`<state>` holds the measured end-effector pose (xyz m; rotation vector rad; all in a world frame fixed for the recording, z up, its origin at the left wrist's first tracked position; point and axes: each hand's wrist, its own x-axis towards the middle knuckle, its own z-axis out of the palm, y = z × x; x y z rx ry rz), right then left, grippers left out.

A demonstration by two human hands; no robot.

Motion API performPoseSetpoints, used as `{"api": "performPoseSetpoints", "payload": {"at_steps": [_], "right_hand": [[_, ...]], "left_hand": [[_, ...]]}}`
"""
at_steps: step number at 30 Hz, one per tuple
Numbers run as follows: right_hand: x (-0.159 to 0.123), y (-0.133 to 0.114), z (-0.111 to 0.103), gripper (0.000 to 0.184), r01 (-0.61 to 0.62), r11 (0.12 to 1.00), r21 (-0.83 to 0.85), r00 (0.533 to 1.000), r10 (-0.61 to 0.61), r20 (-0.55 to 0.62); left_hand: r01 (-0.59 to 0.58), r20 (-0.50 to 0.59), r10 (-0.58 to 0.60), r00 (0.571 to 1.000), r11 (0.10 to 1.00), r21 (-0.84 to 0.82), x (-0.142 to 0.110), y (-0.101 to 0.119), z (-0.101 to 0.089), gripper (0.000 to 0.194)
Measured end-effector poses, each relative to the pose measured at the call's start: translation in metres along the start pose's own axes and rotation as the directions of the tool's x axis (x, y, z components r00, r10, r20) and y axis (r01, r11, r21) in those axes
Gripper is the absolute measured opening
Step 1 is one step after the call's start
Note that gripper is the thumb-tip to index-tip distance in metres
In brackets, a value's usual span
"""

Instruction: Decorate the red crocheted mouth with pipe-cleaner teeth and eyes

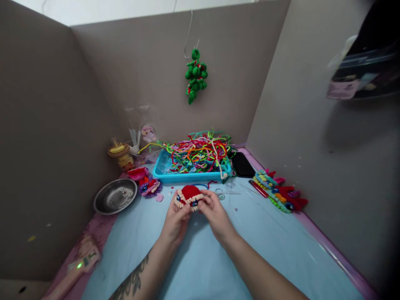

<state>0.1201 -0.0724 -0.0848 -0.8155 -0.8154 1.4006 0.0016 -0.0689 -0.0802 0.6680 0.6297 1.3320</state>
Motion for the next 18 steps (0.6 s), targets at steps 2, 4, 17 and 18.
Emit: {"api": "performPoseSetpoints", "payload": {"at_steps": [2, 4, 17, 18], "right_hand": [[0.001, 0.000, -0.002, 0.042, -0.039, 0.998, 0.040, 0.999, 0.040, -0.025], [0.003, -0.001, -0.005, 0.044, -0.102, 0.982, 0.159, 0.994, 0.109, -0.031], [0.012, -0.002, -0.023, 0.027, 0.029, 0.987, -0.156, 0.969, -0.066, -0.237], [0.010, -0.003, -0.022, 0.020, 0.143, 0.926, -0.350, 0.944, -0.234, -0.232]], "left_hand": [[-0.014, 0.009, 0.014, 1.000, 1.000, 0.010, -0.001, 0.001, 0.001, 0.067], [-0.011, 0.048, 0.011, 0.999, 1.000, 0.011, -0.003, 0.002, 0.002, 0.069], [0.208, -0.032, -0.212, 0.977, 0.972, -0.106, 0.002, 0.006, -0.005, 0.032], [0.188, -0.026, -0.191, 0.981, 0.978, -0.086, 0.001, 0.006, -0.003, 0.033]]}}
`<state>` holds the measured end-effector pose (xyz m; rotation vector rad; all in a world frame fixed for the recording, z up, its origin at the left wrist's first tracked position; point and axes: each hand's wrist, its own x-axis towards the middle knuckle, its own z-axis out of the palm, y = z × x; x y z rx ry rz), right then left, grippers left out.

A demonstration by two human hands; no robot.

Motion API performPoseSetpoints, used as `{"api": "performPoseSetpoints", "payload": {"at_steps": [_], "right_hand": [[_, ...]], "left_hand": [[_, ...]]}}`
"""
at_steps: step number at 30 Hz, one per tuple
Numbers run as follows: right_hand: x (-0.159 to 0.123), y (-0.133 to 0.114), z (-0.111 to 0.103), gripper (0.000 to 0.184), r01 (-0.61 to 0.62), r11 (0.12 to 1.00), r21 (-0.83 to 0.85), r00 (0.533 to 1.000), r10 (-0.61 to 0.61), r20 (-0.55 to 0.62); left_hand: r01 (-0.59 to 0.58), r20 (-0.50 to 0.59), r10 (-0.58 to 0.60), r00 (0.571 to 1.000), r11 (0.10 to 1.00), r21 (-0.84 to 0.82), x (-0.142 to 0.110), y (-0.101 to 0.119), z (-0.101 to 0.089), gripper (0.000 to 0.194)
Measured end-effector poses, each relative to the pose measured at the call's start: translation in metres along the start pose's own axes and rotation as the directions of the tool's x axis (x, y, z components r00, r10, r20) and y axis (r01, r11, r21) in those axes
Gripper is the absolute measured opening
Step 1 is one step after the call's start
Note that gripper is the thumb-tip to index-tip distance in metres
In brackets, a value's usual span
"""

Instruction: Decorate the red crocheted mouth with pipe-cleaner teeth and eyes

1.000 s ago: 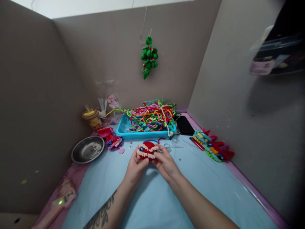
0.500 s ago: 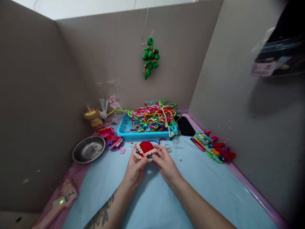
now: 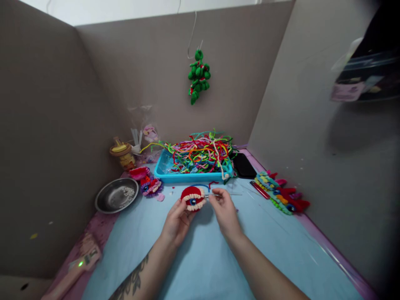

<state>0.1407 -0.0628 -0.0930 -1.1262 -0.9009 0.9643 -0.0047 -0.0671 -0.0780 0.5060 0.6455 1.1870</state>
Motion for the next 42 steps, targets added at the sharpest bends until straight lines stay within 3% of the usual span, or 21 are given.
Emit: {"api": "performPoseSetpoints", "payload": {"at_steps": [1, 3, 5, 7, 13, 19, 28, 36, 42], "right_hand": [[-0.003, -0.003, 0.000, 0.013, 0.169, 0.972, -0.161, 0.986, -0.169, 0.012], [-0.008, -0.009, 0.001, 0.006, 0.431, 0.830, -0.355, 0.902, -0.394, 0.174], [-0.012, -0.013, 0.004, 0.011, 0.565, 0.710, -0.420, 0.825, -0.481, 0.297], [-0.014, -0.016, 0.006, 0.014, 0.617, 0.639, -0.460, 0.787, -0.507, 0.351], [-0.010, -0.016, 0.004, 0.015, 0.663, 0.512, -0.546, 0.749, -0.469, 0.469], [-0.008, -0.014, 0.002, 0.015, 0.702, 0.446, -0.556, 0.713, -0.436, 0.549], [-0.006, -0.003, 0.005, 0.014, 0.655, 0.502, -0.565, 0.755, -0.430, 0.495], [-0.006, -0.004, 0.005, 0.012, 0.687, 0.522, -0.506, 0.726, -0.463, 0.508], [-0.006, -0.004, 0.008, 0.011, 0.635, 0.564, -0.528, 0.772, -0.429, 0.469]], "left_hand": [[-0.021, -0.002, 0.021, 1.000, 1.000, 0.021, -0.001, 0.000, 0.001, 0.033], [-0.057, -0.025, 0.059, 0.998, 0.996, 0.061, -0.002, -0.002, 0.003, 0.032], [-0.087, -0.039, 0.091, 0.995, 0.991, 0.102, -0.002, -0.004, 0.004, 0.032], [-0.112, -0.043, 0.119, 0.992, 0.984, 0.140, -0.002, -0.006, 0.004, 0.033], [-0.142, -0.074, 0.160, 0.984, 0.969, 0.203, -0.002, -0.009, 0.003, 0.037], [-0.179, -0.093, 0.213, 0.973, 0.942, 0.285, -0.002, -0.008, 0.004, 0.036], [-0.252, -0.063, 0.293, 0.954, 0.899, 0.359, 0.000, -0.010, 0.001, 0.036], [-0.269, -0.037, 0.311, 0.950, 0.870, 0.413, 0.000, -0.009, 0.000, 0.037], [-0.311, -0.039, 0.368, 0.929, 0.834, 0.456, -0.002, -0.008, 0.002, 0.035]]}}
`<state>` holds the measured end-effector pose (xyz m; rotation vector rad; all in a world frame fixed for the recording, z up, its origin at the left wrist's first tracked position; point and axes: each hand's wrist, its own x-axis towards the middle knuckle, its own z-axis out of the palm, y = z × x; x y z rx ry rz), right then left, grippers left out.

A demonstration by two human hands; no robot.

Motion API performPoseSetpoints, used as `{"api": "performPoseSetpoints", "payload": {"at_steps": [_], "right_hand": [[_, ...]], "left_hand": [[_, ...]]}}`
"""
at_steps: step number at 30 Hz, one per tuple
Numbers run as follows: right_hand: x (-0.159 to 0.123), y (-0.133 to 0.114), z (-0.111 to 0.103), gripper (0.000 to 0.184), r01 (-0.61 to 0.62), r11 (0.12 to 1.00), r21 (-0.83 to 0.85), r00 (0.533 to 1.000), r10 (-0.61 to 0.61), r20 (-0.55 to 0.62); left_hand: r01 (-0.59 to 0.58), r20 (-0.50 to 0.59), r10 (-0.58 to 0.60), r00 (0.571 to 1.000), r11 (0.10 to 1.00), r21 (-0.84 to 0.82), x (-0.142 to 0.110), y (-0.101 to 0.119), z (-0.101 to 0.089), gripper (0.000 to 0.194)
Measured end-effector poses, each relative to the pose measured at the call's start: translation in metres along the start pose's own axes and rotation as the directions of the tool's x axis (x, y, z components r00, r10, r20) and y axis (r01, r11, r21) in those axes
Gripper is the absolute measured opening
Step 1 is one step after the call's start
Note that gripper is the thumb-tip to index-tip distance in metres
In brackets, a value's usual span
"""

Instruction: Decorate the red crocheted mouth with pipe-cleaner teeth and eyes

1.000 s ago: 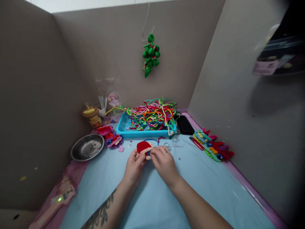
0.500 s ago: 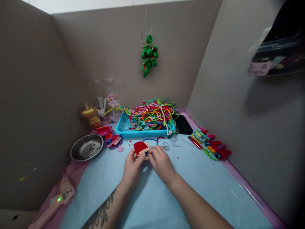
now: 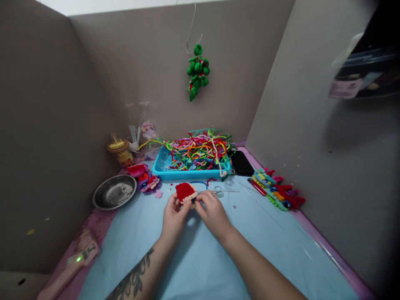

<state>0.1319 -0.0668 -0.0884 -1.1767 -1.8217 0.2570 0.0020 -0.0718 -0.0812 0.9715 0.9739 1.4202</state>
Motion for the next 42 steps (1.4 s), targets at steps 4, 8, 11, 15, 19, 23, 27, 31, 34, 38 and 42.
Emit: {"api": "performPoseSetpoints", "payload": {"at_steps": [4, 8, 11, 15, 19, 23, 27, 31, 34, 38, 42], "right_hand": [[0.000, 0.002, 0.000, 0.013, -0.050, 0.999, 0.007, 0.999, 0.050, -0.011], [0.000, 0.000, -0.005, 0.011, 0.049, 0.999, -0.004, 0.999, -0.049, -0.019], [0.000, -0.002, -0.008, 0.012, 0.112, 0.993, -0.026, 0.993, -0.113, -0.020], [0.001, -0.002, -0.011, 0.014, 0.140, 0.988, -0.059, 0.990, -0.139, 0.011], [0.002, 0.000, -0.011, 0.015, 0.150, 0.983, -0.109, 0.988, -0.144, 0.062], [0.002, 0.003, -0.009, 0.016, 0.176, 0.970, -0.165, 0.982, -0.161, 0.102], [0.001, 0.003, -0.007, 0.017, 0.165, 0.967, -0.195, 0.984, -0.150, 0.091], [0.001, 0.001, -0.005, 0.018, 0.162, 0.969, -0.188, 0.986, -0.154, 0.057], [0.002, -0.001, -0.005, 0.018, 0.160, 0.976, -0.148, 0.987, -0.159, 0.013], [0.000, -0.002, -0.008, 0.019, 0.098, 0.993, 0.070, 0.985, -0.087, -0.148], [-0.002, 0.001, -0.007, 0.021, -0.199, 0.888, 0.415, 0.922, 0.313, -0.226]], "left_hand": [[-0.015, 0.001, 0.015, 1.000, 1.000, 0.004, -0.001, 0.003, 0.001, 0.033], [-0.011, 0.019, 0.011, 1.000, 1.000, -0.007, 0.002, 0.002, -0.001, 0.034], [0.030, 0.037, -0.029, 0.999, 0.999, -0.022, 0.004, -0.001, -0.003, 0.036], [0.061, 0.045, -0.059, 0.997, 0.998, -0.030, 0.005, -0.003, -0.005, 0.036], [0.072, 0.037, -0.071, 0.997, 0.997, -0.020, 0.005, 0.001, -0.004, 0.039], [0.054, 0.037, -0.055, 0.998, 0.998, 0.021, 0.005, 0.004, -0.002, 0.037], [0.032, 0.048, -0.034, 0.998, 0.999, 0.037, 0.005, 0.001, -0.003, 0.037], [0.066, 0.053, -0.066, 0.996, 0.998, 0.009, 0.005, -0.002, -0.004, 0.037], [0.125, 0.041, -0.122, 0.992, 0.990, -0.060, 0.005, 0.000, -0.004, 0.041], [0.211, 0.085, -0.196, 0.977, 0.948, -0.237, 0.009, 0.004, -0.008, 0.037], [0.312, 0.178, -0.261, 0.949, 0.862, -0.400, 0.015, 0.006, -0.016, 0.026]]}}
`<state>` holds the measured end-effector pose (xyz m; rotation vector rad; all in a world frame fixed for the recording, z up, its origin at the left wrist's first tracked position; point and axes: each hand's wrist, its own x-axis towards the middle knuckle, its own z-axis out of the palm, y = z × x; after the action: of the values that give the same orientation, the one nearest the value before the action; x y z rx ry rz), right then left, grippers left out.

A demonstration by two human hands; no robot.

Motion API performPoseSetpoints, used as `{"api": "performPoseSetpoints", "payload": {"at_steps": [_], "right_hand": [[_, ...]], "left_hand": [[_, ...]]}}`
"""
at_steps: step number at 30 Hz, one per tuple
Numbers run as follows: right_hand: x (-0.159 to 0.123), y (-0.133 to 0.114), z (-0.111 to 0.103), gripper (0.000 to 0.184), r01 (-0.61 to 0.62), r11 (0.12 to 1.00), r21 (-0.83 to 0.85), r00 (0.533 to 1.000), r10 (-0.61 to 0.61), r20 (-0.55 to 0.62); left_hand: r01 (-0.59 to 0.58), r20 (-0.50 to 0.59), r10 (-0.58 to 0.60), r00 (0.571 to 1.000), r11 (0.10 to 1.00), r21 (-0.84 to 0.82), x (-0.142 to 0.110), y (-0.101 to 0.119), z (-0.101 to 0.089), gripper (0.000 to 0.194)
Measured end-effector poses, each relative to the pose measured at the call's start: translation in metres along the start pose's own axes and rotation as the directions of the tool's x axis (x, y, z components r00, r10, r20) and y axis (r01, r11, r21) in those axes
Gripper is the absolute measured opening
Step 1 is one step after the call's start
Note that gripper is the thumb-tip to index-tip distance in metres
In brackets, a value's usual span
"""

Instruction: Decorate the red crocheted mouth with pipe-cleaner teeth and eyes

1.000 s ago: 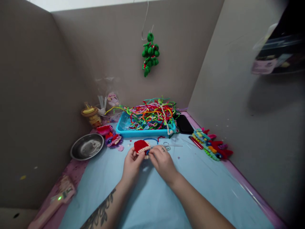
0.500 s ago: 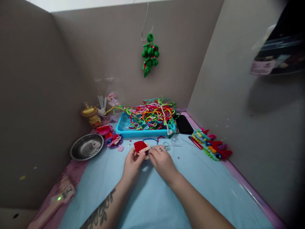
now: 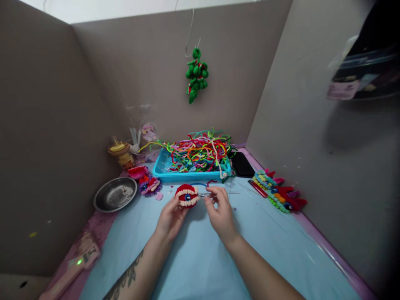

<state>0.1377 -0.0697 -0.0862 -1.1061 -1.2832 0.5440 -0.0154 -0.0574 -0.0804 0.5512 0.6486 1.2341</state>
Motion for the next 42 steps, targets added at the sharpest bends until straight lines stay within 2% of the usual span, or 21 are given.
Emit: {"api": "performPoseSetpoints", "payload": {"at_steps": [1, 2, 4, 6, 7, 8, 10, 12, 15, 17, 22, 26, 30, 37, 42], "right_hand": [[0.000, 0.001, 0.002, 0.027, -0.138, 0.984, 0.112, 0.990, 0.139, -0.002], [-0.001, 0.002, 0.003, 0.033, -0.283, 0.929, 0.239, 0.959, 0.280, 0.045], [-0.002, 0.003, 0.008, 0.043, -0.549, 0.699, 0.459, 0.835, 0.484, 0.262], [-0.002, 0.001, 0.011, 0.047, -0.703, 0.442, 0.557, 0.707, 0.518, 0.481], [-0.002, -0.001, 0.011, 0.049, -0.730, 0.359, 0.582, 0.677, 0.502, 0.539], [-0.001, -0.003, 0.012, 0.050, -0.731, 0.314, 0.606, 0.672, 0.486, 0.558], [-0.001, -0.007, 0.012, 0.054, -0.695, 0.307, 0.650, 0.702, 0.483, 0.522], [-0.001, -0.010, 0.013, 0.056, -0.663, 0.341, 0.667, 0.728, 0.499, 0.470], [-0.003, -0.012, 0.015, 0.055, -0.641, 0.382, 0.666, 0.747, 0.509, 0.428], [-0.004, -0.012, 0.017, 0.053, -0.636, 0.388, 0.667, 0.752, 0.507, 0.422], [-0.007, -0.007, 0.018, 0.053, -0.645, 0.375, 0.666, 0.740, 0.525, 0.421], [-0.006, -0.002, 0.017, 0.053, -0.643, 0.373, 0.669, 0.738, 0.536, 0.410], [-0.007, -0.002, 0.018, 0.054, -0.639, 0.372, 0.673, 0.741, 0.532, 0.410], [-0.007, -0.006, 0.019, 0.054, -0.643, 0.351, 0.681, 0.730, 0.550, 0.405], [-0.004, -0.004, 0.016, 0.048, -0.658, 0.248, 0.711, 0.687, 0.585, 0.431]], "left_hand": [[0.021, 0.016, -0.020, 1.000, 0.999, -0.036, 0.001, 0.001, -0.002, 0.024], [0.035, 0.034, -0.033, 0.999, 0.997, -0.066, 0.003, 0.002, -0.003, 0.023], [0.048, 0.061, -0.042, 0.997, 0.993, -0.108, 0.005, 0.003, -0.005, 0.022], [0.051, 0.057, -0.044, 0.997, 0.991, -0.125, 0.005, 0.003, -0.005, 0.020], [0.053, 0.050, -0.047, 0.998, 0.991, -0.124, 0.005, 0.003, -0.005, 0.020], [0.054, 0.044, -0.049, 0.998, 0.991, -0.118, 0.005, 0.003, -0.005, 0.020], [0.050, 0.047, -0.045, 0.998, 0.994, -0.094, 0.003, 0.003, -0.003, 0.023], [0.026, 0.086, -0.022, 0.996, 0.999, -0.046, -0.001, 0.002, 0.000, 0.030], [-0.034, 0.159, 0.026, 0.987, 0.998, 0.049, -0.006, 0.003, 0.005, 0.043], [-0.065, 0.163, 0.050, 0.985, 0.994, 0.091, -0.008, 0.004, 0.008, 0.050], [-0.107, 0.097, 0.093, 0.991, 0.984, 0.145, -0.008, 0.005, 0.009, 0.046], [-0.130, -0.003, 0.136, 0.991, 0.955, 0.268, -0.005, 0.003, 0.006, 0.042], [-0.144, -0.054, 0.174, 0.983, 0.926, 0.348, -0.004, 0.001, 0.004, 0.039], [-0.150, -0.093, 0.189, 0.978, 0.935, 0.322, -0.004, 0.000, 0.004, 0.037], [-0.094, -0.028, 0.101, 0.995, 0.980, 0.175, -0.005, 0.004, 0.003, 0.043]]}}
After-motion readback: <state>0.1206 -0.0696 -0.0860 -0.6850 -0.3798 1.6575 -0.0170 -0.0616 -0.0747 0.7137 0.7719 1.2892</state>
